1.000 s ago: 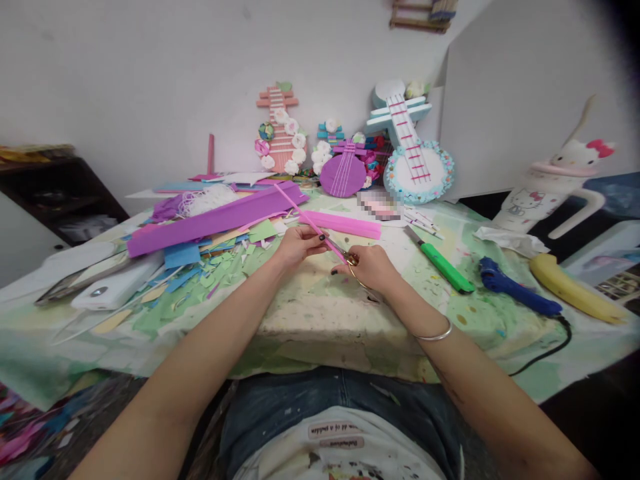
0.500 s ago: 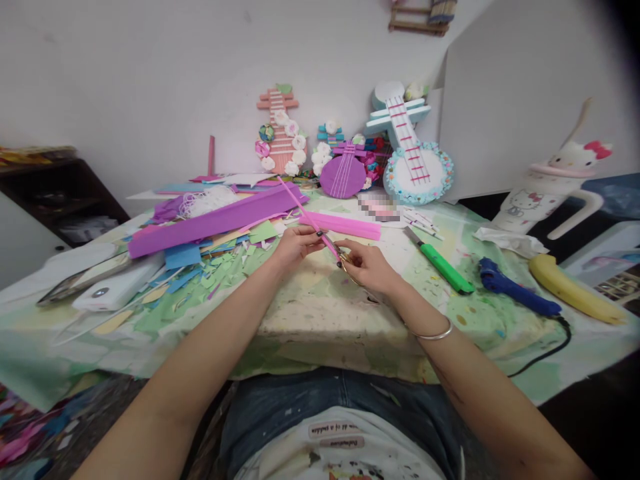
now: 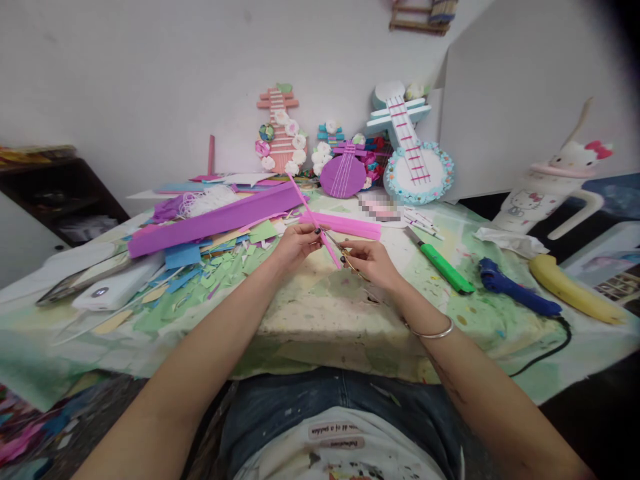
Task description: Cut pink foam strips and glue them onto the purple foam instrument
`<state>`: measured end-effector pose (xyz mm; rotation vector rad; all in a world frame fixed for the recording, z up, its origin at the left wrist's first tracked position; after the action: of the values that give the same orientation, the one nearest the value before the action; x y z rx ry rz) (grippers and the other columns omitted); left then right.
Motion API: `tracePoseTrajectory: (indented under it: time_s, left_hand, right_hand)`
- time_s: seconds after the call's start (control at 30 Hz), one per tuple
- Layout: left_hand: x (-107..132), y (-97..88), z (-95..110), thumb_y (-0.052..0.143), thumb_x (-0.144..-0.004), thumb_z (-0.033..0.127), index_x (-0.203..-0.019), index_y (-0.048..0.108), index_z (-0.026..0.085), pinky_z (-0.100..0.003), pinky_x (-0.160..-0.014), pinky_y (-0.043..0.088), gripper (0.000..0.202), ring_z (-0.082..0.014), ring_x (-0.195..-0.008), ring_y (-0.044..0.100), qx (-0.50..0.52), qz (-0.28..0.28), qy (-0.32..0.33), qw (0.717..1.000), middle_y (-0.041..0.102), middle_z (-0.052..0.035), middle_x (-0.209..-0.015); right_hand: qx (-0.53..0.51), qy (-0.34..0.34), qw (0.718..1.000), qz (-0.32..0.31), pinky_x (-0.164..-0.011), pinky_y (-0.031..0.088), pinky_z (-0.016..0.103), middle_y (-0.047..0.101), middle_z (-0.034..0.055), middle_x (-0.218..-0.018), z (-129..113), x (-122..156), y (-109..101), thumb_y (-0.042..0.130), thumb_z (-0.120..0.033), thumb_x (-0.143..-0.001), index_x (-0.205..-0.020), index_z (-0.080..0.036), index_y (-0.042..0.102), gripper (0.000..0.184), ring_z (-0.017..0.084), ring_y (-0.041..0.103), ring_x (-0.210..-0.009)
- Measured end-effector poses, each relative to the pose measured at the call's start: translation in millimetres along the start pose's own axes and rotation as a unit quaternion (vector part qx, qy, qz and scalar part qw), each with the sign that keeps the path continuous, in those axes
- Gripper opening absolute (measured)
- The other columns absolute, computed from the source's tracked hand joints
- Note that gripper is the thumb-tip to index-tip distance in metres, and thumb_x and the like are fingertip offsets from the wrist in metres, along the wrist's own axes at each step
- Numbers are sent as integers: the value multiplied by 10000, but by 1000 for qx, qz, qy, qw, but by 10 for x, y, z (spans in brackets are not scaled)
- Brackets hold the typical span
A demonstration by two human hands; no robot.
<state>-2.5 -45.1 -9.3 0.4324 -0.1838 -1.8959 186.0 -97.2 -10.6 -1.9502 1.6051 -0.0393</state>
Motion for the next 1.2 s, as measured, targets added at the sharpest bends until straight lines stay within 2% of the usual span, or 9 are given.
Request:
tracePoseTrajectory:
  time_s: [0.13,0.27,0.37,0.7,0.93,1.2]
  left_hand:
    - [2,-1,-4,704,-636,132,-828,730,128,-227,-684,468,194,-87,-659,587,-2,-3,-1,1000,658,-25,-711]
    - [8,11,-14,699,-620,112,-807,728,121,-229,-683,463,190,-87,-652,581,-3,-1,-4,1000,656,-26,-699]
    - [14,30,-18,699,-605,103,-796,728,108,-223,-679,464,194,-88,-652,581,-1,0,-10,1000,661,-32,-697]
    - [19,34,-22,714,-603,109,-799,723,106,-224,-691,475,196,-92,-671,593,5,1,-25,1000,672,-40,-715]
    - [23,33,-18,708,-629,104,-800,717,102,-236,-705,482,172,-92,-664,591,14,-3,-31,999,662,-38,-708]
    - [22,16,-8,690,-621,59,-771,717,92,-228,-657,469,156,-88,-645,575,30,-5,-31,999,668,-50,-732]
  right_hand:
    - [54,-31,998,18,-501,334,212,518,-23,-543,25,-6,15,605,-316,-716,-1071,-112,692,419,90,422,-497]
    - [165,-71,983,42,-511,312,195,467,-45,-518,20,-9,10,581,-327,-738,-1012,-142,716,357,80,394,-500]
    - [206,-77,974,50,-523,302,191,458,-56,-495,1,-6,-1,580,-313,-730,-963,-144,720,320,76,384,-492]
    - [272,-103,955,56,-525,269,199,459,-49,-487,-30,6,-8,555,-296,-737,-781,-166,688,191,79,360,-478]
    - [288,-127,948,54,-517,255,203,452,-49,-492,-29,6,-14,541,-284,-753,-720,-168,651,163,76,357,-473]
    - [282,-141,947,69,-530,285,214,492,-38,-500,-61,39,-21,548,-296,-754,-831,-168,687,204,90,396,-472]
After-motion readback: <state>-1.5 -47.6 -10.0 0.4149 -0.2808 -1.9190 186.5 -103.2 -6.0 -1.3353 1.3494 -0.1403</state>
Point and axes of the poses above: each hand's wrist, its own x-axis away from the middle knuckle, its own y-axis out of the palm, z = x × y, the point moved 1 cm from there along -x, towards the middle knuckle
